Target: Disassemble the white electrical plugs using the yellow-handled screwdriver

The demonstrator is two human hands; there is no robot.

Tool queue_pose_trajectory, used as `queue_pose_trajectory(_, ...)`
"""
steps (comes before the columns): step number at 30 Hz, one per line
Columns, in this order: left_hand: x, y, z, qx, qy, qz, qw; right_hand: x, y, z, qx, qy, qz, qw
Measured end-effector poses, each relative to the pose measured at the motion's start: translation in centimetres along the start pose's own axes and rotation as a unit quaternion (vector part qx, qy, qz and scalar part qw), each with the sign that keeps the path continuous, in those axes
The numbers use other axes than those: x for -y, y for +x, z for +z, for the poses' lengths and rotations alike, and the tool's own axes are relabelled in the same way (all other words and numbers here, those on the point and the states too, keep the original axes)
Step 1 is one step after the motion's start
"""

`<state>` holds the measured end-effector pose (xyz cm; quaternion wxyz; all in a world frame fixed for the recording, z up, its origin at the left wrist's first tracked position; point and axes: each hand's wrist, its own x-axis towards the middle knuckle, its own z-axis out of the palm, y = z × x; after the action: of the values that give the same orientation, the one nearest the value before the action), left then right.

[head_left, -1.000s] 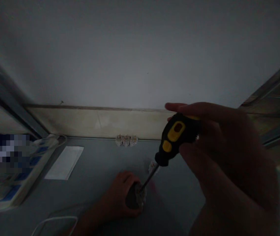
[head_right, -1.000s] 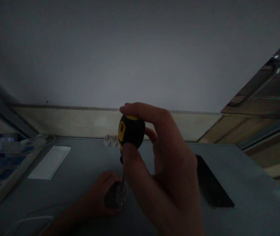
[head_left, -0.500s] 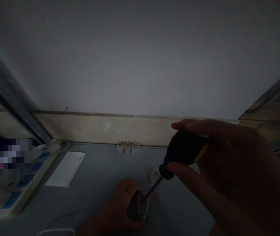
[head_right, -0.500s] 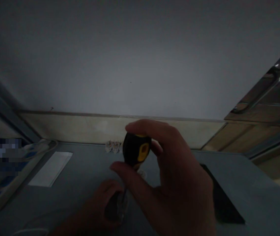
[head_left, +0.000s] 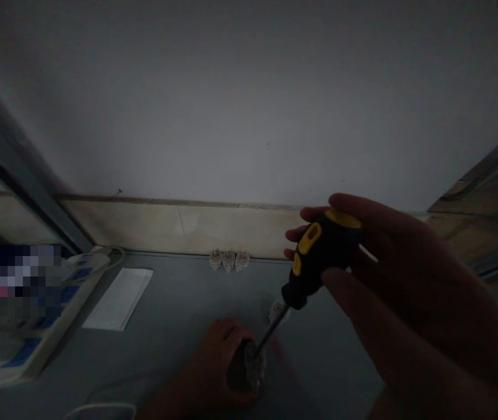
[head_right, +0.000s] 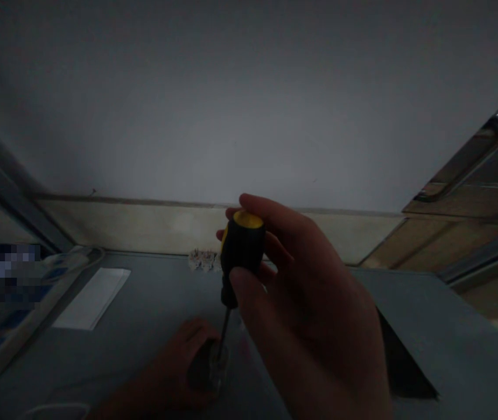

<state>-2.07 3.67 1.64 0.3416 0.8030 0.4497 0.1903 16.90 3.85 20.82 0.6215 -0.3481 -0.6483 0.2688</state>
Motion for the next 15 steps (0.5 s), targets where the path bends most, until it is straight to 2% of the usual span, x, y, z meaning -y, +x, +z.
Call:
queue_pose_trajectory(4, -0.3, 0.0, -0.2, 0.016, -0.001, -0.006, 1.000, 0.5, -0.2, 0.2, -0.010, -0.008, 0.018, 1.000)
queue_pose_trajectory(9, 0.1, -0.1, 0.0, 0.004, 0.002, -0.001, 1.000, 0.8, -0.3, -0.3, -0.023, -0.004, 0.039, 0.999)
queue_pose_trajectory(15, 0.6, -0.1, 0.1, -0.002, 0.012, 0.006, 1.000, 0.9, -0.2, -1.2, -0.070, -0.027, 0.044, 0.996)
